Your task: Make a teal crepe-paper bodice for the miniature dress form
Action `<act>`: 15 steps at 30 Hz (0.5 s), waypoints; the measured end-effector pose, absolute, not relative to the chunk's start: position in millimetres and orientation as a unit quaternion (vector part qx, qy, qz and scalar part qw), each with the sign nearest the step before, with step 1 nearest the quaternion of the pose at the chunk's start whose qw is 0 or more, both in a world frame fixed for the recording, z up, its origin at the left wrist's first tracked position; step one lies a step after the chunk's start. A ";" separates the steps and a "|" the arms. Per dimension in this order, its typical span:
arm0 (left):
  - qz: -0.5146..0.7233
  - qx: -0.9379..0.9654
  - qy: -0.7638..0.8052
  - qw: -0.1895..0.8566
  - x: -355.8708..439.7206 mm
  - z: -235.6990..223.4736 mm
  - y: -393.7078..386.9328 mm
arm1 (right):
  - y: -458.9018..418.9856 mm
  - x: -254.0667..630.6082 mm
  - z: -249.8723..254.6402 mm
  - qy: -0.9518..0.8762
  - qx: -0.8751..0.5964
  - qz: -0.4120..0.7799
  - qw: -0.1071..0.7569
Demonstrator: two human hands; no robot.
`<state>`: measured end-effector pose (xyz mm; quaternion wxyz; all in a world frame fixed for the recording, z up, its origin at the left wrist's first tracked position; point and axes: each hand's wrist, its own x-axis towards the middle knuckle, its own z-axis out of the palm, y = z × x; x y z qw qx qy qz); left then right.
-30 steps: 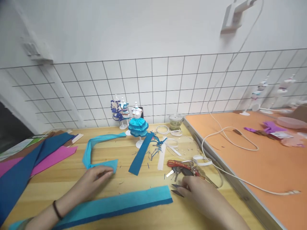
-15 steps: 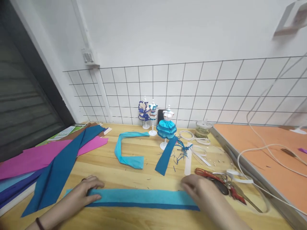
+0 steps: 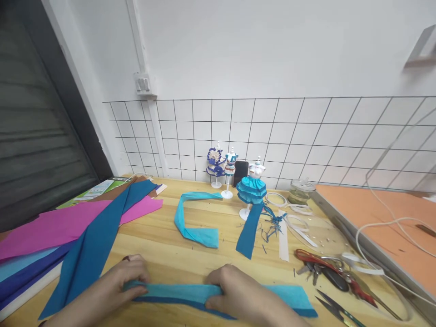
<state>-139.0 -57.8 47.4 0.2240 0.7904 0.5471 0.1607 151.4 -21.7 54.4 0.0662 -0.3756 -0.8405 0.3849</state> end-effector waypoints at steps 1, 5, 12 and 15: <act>0.157 0.787 0.550 0.232 -143.6 46.3 -58.1 | -22.8 155.3 57.1 -0.841 -0.378 0.383 0.063; 0.138 0.776 0.558 0.261 -155.9 35.3 -53.6 | -31.0 181.0 72.2 -0.832 -0.425 0.353 0.051; 0.129 0.767 0.563 0.281 -139.0 33.0 -36.0 | -49.3 240.5 89.8 -0.770 -0.555 0.313 0.042; 0.126 0.771 0.552 0.292 -123.4 38.5 -29.3 | -55.2 266.8 84.4 -0.742 -0.587 0.321 0.038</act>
